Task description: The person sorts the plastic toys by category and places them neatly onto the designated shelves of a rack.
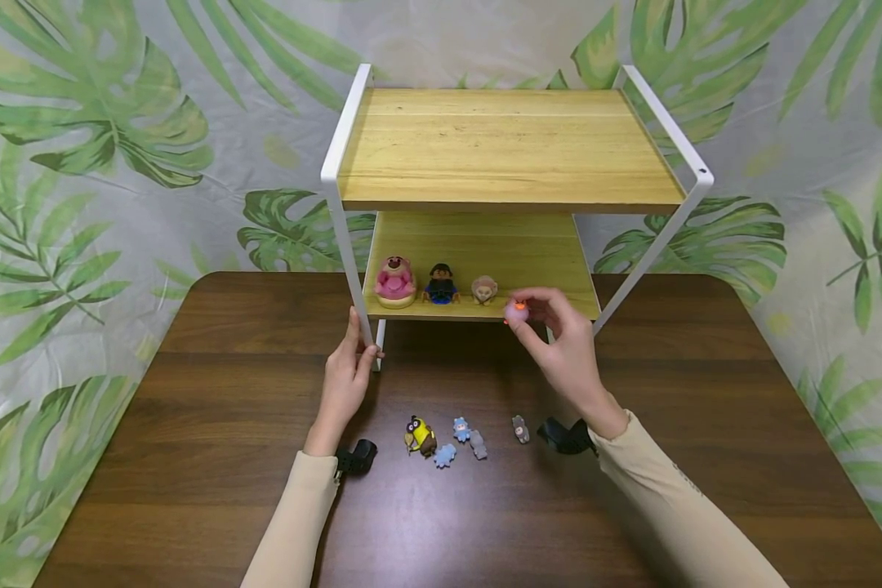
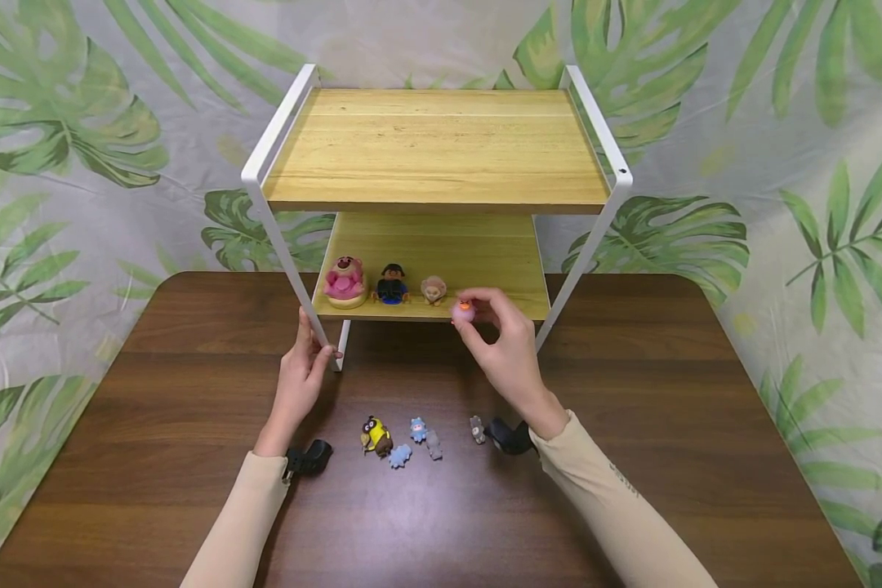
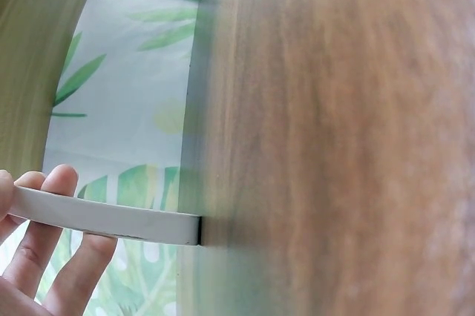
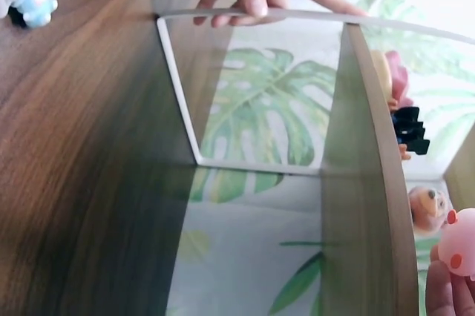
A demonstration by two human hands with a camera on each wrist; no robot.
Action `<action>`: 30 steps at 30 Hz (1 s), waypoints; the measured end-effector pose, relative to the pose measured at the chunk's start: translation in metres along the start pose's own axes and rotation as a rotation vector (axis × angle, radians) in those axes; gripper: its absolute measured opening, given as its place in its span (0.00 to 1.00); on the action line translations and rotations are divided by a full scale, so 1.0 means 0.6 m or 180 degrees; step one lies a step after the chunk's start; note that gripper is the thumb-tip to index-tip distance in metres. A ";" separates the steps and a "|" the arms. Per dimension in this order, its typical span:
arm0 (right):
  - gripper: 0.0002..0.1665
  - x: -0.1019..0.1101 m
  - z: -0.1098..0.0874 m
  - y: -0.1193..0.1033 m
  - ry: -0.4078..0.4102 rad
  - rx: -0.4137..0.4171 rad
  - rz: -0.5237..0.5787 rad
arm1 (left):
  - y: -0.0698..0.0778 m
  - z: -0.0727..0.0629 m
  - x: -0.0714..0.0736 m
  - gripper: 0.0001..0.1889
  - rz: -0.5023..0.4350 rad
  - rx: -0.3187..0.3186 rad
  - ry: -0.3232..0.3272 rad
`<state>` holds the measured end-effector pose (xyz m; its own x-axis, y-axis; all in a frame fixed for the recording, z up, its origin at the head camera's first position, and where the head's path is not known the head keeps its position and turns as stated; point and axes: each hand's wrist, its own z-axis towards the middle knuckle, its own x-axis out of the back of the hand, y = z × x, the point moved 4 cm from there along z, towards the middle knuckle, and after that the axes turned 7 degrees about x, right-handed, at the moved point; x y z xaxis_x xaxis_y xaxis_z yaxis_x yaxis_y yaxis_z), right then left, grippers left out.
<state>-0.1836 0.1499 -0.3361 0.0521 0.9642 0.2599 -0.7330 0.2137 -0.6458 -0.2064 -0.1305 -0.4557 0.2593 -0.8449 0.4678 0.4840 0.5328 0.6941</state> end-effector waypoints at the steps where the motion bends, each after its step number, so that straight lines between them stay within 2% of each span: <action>1: 0.18 0.000 0.003 -0.005 0.0006 0.0018 -0.0021 | 0.000 0.000 0.000 0.52 0.0001 -0.0001 0.0001; 7: 0.19 0.000 0.016 -0.021 0.0019 -0.0051 -0.0210 | 0.000 0.000 0.000 0.52 0.0006 0.0013 0.0002; 11: 0.19 0.000 0.021 -0.017 0.0016 -0.0115 -0.0258 | 0.000 0.000 0.000 0.52 0.0003 0.0028 -0.0005; 30: 0.18 -0.003 0.036 -0.004 -0.0017 -0.0105 -0.0301 | 0.000 0.000 0.000 0.52 0.0023 0.0001 0.0000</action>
<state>-0.1967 0.1445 -0.3196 0.1161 0.9387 0.3246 -0.7023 0.3087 -0.6414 -0.2063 -0.1303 -0.4556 0.2627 -0.8411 0.4729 0.4820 0.5390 0.6908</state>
